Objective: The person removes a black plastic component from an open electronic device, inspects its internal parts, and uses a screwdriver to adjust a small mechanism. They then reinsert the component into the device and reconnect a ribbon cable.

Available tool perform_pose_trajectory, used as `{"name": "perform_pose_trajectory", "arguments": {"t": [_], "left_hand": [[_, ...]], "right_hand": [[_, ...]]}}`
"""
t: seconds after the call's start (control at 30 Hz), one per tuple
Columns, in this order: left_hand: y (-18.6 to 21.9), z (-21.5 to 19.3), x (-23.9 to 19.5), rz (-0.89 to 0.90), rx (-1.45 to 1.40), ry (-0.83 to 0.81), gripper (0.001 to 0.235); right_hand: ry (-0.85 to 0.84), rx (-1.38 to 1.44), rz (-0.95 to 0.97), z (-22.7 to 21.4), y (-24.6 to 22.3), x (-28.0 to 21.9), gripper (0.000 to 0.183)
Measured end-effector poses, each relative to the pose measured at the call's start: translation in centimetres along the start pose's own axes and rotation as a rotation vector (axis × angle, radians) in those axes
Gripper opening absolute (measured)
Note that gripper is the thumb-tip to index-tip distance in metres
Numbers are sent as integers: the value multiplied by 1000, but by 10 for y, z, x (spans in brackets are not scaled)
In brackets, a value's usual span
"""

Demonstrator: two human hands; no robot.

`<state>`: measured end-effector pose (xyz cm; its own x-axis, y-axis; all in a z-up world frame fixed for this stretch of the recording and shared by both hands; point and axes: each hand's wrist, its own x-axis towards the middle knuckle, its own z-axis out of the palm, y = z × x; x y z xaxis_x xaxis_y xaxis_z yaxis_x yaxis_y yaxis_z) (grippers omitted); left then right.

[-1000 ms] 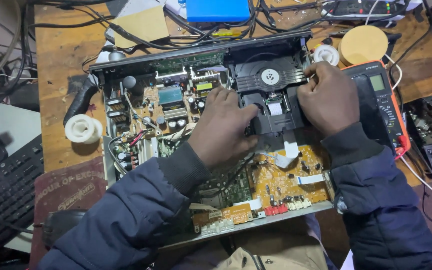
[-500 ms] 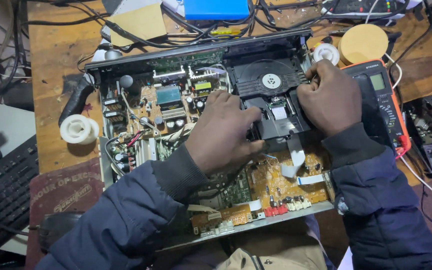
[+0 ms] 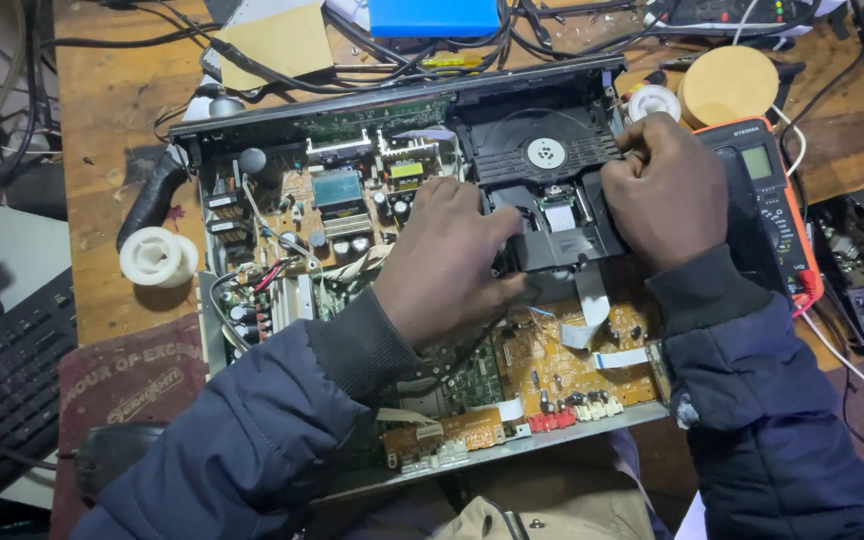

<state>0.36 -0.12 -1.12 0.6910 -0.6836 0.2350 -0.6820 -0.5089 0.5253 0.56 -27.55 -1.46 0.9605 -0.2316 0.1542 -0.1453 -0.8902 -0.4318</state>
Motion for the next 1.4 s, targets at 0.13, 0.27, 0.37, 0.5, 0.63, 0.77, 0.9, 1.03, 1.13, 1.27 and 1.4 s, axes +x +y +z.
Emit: {"name": "perform_pose_trajectory", "arguments": {"t": [0.13, 0.27, 0.37, 0.5, 0.63, 0.77, 0.9, 1.03, 1.13, 1.27, 1.4], "left_hand": [[0, -6, 2, -34, 54, -46, 38], [0, -2, 0, -66, 91, -69, 36], [2, -3, 0, -70, 72, -45, 34], [0, 0, 1, -62, 65, -20, 37], [4, 0, 1, -93, 97, -51, 40], [11, 0, -1, -77, 97, -21, 42], [4, 4, -1, -116, 87, -54, 40], [-2, 9, -3, -81, 78, -12, 38], [4, 5, -2, -83, 129, -6, 35], [4, 6, -2, -96, 162, -4, 29], [5, 8, -2, -89, 162, 1, 33]], "right_hand": [[24, 54, -13, 2, -5, -3, 31], [-14, 18, -105, -2, -16, -3, 32], [-27, 5, -96, 7, 3, 4, 33], [-34, -33, -101, 5, 5, 4, 33], [-20, -3, -106, 2, 3, 2, 31], [-11, 26, -118, 2, 2, 3, 31], [-29, 11, -138, 3, 3, 3, 30], [-32, 23, -167, 1, 3, 1, 30], [4, 55, -222, 5, 9, 2, 29], [35, 75, -271, 9, 13, 5, 28], [5, 68, -242, 7, 12, 5, 29]]}}
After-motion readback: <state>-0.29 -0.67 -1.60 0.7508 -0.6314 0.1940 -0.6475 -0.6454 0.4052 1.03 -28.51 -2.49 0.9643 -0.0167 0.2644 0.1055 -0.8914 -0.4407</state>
